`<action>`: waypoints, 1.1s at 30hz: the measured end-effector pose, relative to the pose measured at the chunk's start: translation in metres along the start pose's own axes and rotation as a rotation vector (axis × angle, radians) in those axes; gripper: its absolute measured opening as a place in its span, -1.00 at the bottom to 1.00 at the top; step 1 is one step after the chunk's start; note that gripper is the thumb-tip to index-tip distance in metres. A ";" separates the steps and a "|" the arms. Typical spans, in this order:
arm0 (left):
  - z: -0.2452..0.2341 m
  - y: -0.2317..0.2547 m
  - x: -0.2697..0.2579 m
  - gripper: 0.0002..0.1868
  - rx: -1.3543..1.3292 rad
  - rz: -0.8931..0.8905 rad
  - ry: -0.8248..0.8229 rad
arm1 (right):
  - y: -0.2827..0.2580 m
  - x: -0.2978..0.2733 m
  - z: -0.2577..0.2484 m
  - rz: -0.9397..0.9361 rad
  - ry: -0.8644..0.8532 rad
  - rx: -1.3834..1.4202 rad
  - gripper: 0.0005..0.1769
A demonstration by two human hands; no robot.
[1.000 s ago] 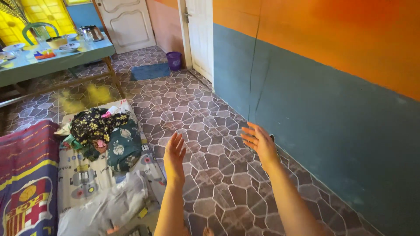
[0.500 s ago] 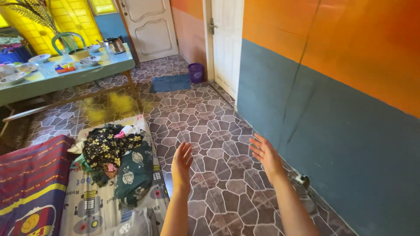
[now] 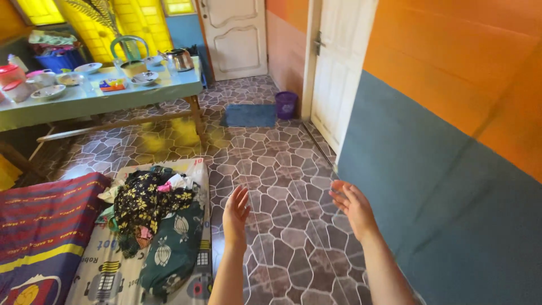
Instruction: The person moves various plates and bowls of food from a dining table to a kitchen counter.
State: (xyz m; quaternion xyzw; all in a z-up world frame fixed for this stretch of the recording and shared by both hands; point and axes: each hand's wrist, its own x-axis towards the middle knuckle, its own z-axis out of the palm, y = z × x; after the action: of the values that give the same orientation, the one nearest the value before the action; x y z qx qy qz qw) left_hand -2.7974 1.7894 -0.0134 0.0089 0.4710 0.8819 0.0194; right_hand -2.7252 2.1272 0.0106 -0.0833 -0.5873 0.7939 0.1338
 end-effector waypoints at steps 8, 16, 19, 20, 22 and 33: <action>0.001 -0.023 0.127 -0.43 0.030 0.088 0.143 | 0.005 0.174 0.050 0.057 -0.090 0.063 -0.59; -0.059 -0.029 0.296 -0.43 -0.004 0.114 0.261 | 0.083 0.340 0.113 0.133 -0.177 0.075 -0.60; -0.062 -0.015 0.373 -0.43 0.005 0.095 0.286 | 0.090 0.417 0.135 0.154 -0.179 0.078 -0.60; -0.064 -0.009 0.398 -0.44 0.001 0.087 0.286 | 0.091 0.442 0.145 0.151 -0.176 0.081 -0.60; -0.067 0.004 0.449 -0.44 -0.005 0.084 0.297 | 0.093 0.491 0.167 0.153 -0.183 0.082 -0.60; -0.107 0.026 0.646 -0.43 -0.012 0.119 0.263 | 0.166 0.664 0.243 0.236 -0.132 0.135 -0.61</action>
State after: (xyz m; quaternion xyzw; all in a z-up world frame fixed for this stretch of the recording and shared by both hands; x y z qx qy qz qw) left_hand -3.4466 1.7135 -0.0535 -0.0792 0.4627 0.8779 -0.0946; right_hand -3.4453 2.0665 -0.0593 -0.0901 -0.5261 0.8456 0.0060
